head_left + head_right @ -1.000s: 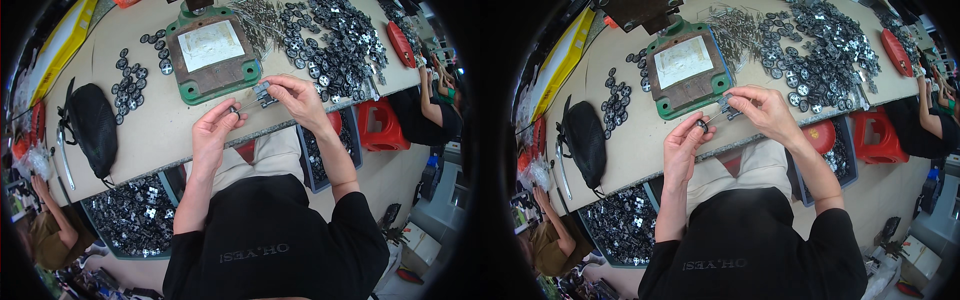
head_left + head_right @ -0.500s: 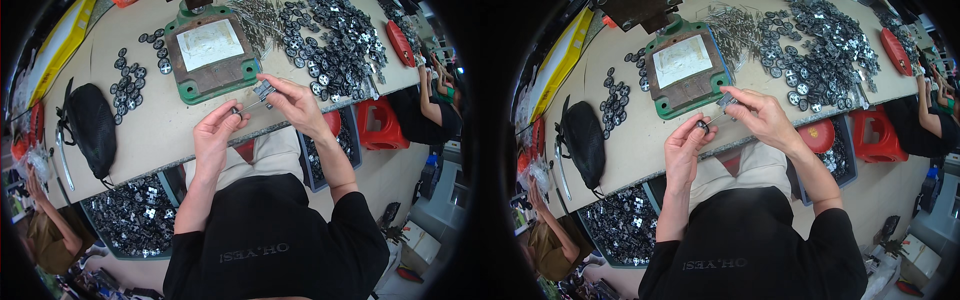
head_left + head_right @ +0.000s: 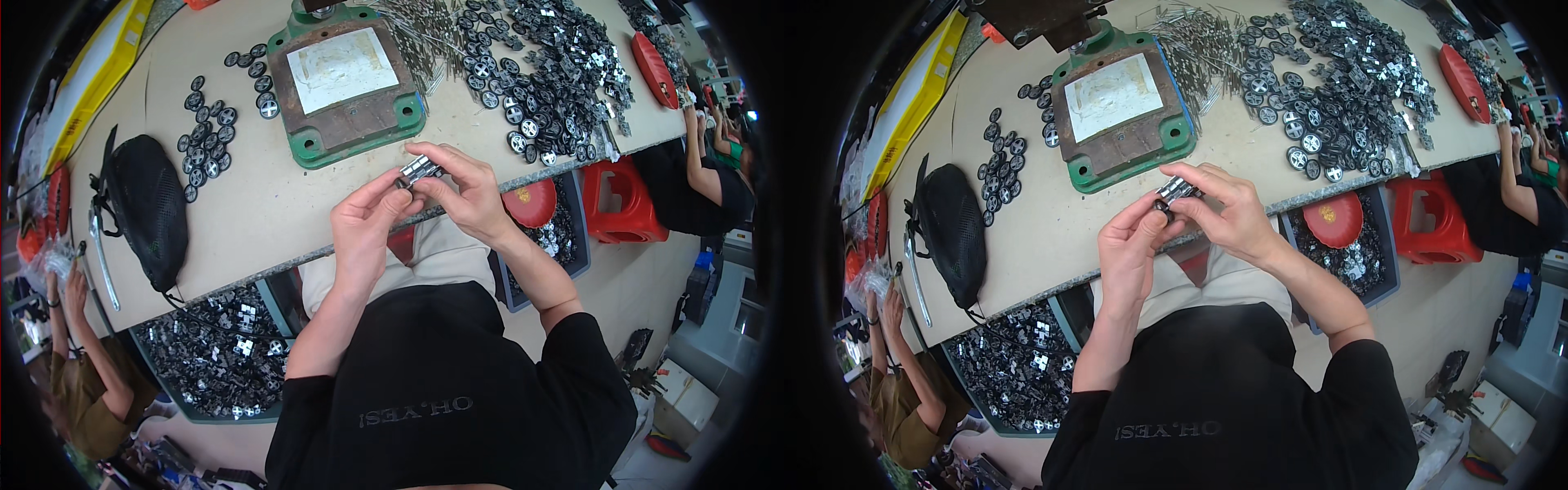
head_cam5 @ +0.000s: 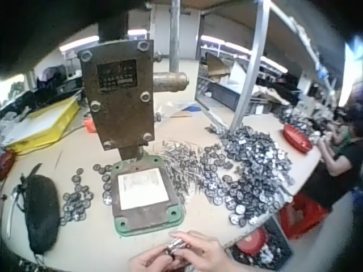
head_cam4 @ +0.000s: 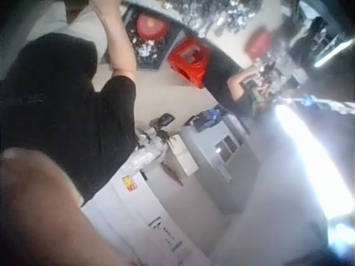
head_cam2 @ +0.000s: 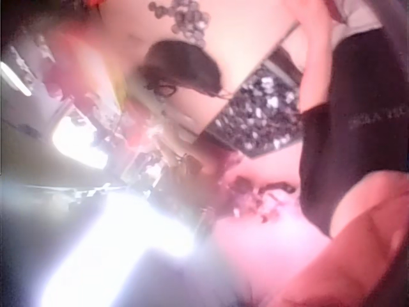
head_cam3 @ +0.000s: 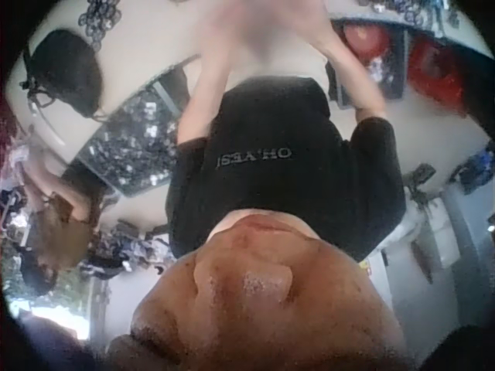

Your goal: The person assembles small plastic parts and metal discs by hand, pressing them together using a manual press on a factory workbench.

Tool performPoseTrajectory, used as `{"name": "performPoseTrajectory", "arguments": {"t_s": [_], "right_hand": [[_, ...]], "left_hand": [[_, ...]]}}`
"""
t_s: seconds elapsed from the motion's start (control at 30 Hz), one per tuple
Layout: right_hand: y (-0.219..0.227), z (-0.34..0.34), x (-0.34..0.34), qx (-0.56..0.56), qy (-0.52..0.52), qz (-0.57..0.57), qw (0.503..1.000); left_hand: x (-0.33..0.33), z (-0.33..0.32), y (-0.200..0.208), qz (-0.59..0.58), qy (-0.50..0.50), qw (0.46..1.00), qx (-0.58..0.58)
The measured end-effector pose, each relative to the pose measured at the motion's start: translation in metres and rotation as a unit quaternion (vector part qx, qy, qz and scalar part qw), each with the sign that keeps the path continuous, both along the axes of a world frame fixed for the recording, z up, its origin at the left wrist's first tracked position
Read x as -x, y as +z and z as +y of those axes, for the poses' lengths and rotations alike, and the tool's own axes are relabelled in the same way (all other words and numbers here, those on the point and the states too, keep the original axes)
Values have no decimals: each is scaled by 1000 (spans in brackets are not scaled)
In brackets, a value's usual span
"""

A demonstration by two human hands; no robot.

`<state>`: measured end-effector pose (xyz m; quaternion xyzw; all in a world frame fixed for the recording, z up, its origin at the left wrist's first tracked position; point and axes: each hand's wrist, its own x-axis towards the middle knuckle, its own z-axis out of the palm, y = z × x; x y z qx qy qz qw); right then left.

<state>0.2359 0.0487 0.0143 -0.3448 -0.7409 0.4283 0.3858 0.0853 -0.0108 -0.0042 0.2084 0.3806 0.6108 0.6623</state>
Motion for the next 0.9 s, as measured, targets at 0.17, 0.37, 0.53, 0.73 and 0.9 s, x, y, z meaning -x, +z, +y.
{"name": "performPoseTrajectory", "arguments": {"t_s": [0.17,0.37,0.53,0.73,0.9], "right_hand": [[5,-7,11,169,-58,157,971],[0,-2,-2,146,-74,94,982],[21,29,-30,19,-80,-62,995],[10,83,-72,-226,-210,-363,879],[9,89,-71,-226,-180,-372,882]], "left_hand": [[-1,-2,-4,98,10,995,-29],[-1,4,0,19,2,1000,-25],[10,1,-5,-86,-43,995,-18],[12,5,-6,-81,-64,995,-10],[12,4,-8,-74,-56,996,-15]]}}
